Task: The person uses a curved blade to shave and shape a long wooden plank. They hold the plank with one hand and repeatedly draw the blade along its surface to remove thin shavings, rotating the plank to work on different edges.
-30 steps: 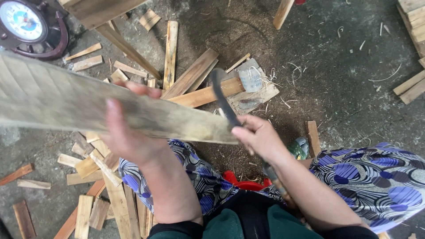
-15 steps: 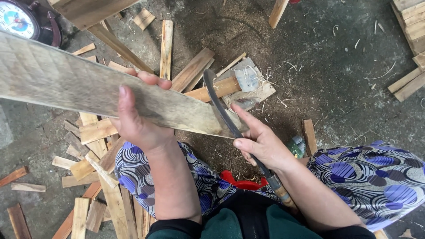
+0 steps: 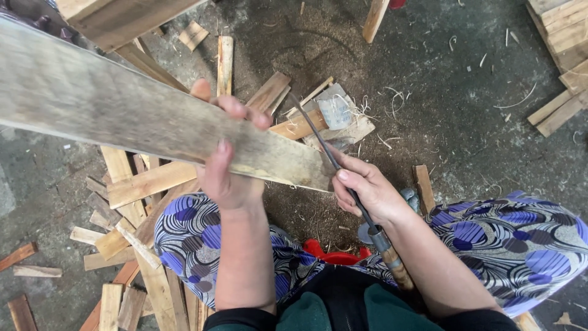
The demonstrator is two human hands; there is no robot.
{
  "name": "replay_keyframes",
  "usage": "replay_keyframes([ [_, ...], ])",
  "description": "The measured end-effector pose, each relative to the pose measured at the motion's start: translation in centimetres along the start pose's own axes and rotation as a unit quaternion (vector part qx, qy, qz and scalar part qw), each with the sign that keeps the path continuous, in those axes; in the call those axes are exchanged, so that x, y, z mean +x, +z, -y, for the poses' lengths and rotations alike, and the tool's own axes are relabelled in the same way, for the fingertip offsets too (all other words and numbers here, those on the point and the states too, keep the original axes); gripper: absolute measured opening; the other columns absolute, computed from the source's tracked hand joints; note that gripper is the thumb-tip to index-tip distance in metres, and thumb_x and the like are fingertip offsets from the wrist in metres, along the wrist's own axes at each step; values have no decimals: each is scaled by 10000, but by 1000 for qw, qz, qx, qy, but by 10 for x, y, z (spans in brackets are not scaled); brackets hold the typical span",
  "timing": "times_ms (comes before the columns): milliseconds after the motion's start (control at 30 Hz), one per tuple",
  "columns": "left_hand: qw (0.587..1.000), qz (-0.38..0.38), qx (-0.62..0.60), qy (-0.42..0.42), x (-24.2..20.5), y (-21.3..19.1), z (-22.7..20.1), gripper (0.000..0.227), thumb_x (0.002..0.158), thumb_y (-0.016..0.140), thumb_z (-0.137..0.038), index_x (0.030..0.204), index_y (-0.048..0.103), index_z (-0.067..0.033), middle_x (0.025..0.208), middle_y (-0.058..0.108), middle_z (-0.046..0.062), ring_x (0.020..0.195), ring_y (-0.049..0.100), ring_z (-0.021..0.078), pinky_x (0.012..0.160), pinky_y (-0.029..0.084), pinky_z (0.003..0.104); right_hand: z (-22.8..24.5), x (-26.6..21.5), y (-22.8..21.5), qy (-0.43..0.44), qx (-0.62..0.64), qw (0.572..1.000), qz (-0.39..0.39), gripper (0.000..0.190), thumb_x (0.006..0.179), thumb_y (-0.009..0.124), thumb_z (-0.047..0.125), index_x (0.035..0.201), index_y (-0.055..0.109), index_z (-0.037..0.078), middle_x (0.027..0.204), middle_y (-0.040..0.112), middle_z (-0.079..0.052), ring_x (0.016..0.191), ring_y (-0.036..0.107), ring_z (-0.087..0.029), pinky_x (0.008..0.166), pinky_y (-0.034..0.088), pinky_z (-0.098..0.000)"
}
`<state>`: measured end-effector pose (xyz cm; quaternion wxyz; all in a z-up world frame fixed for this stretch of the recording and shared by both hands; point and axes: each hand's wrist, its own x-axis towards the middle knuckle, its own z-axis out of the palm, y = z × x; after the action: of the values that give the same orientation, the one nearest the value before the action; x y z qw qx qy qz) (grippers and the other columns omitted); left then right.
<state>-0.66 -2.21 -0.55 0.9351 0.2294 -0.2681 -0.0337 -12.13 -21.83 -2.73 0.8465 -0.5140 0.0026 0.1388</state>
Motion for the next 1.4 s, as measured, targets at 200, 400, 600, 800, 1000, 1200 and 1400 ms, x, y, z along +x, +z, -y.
replay_keyframes([
  [200, 983, -156, 55, 80, 8, -16, -5, 581, 981, 648, -137, 1518, 429, -114, 1056, 635, 79, 881, 686, 253, 843, 626, 422, 1, -4, -18, -56, -67, 996, -15, 787, 1002, 525, 361, 1592, 126, 24, 588, 422, 74, 398, 373, -21, 357, 387, -156],
  [400, 969, -214, 93, 80, 11, -31, -20, 667, 949, 633, -223, 1566, 385, -166, 1042, 619, 39, 876, 696, 196, 839, 650, 408, 8, -15, -29, -86, -70, 992, -51, 787, 936, 573, 344, 1524, 248, -65, 518, 395, 52, 335, 372, -40, 316, 346, -199],
  [600, 978, 13, 209, 16, 15, -2, -41, 479, 891, 716, -36, 1349, 607, -123, 1142, 693, 90, 1002, 706, 230, 973, 624, 410, 47, -54, -27, -103, -94, 980, -139, 722, 881, 630, 273, 1492, 366, -7, 548, 410, 95, 392, 390, -23, 361, 349, -172],
  [800, 841, 193, 496, -97, 28, 32, 48, 618, 902, 769, -300, 1423, 506, -97, 1412, 616, 83, 1306, 638, 243, 1122, 577, 402, 84, -123, -37, -153, -117, 935, -297, 782, 824, 597, 444, 1489, 426, 69, 528, 219, 75, 404, 221, -48, 438, 225, -219],
  [1000, 784, 146, 473, -375, 31, 32, 140, 774, 874, 689, -391, 1496, 414, -22, 1536, 510, 169, 1385, 535, 310, 1169, 415, 465, 78, -189, -68, -203, -126, 934, -265, 823, 886, 652, 592, 1575, 372, 239, 552, 241, 102, 414, 222, -50, 460, 224, -251],
  [1200, 630, 185, 516, -551, -3, -20, 175, 697, 922, 596, -437, 1470, 469, -27, 1471, 559, 169, 1278, 603, 289, 1054, 517, 391, 61, -162, -76, -200, -88, 954, -203, 743, 937, 617, 403, 1554, 336, 101, 542, 277, 63, 397, 300, -72, 415, 259, -250],
  [1400, 620, 128, 526, -567, -23, -84, 195, 284, 822, 739, -312, 1030, 729, -120, 919, 690, 70, 810, 648, 206, 701, 551, 316, 13, -106, -64, -140, -128, 949, -253, 606, 890, 607, 256, 1424, 480, -1, 524, 346, 47, 398, 369, -70, 379, 307, -198],
])
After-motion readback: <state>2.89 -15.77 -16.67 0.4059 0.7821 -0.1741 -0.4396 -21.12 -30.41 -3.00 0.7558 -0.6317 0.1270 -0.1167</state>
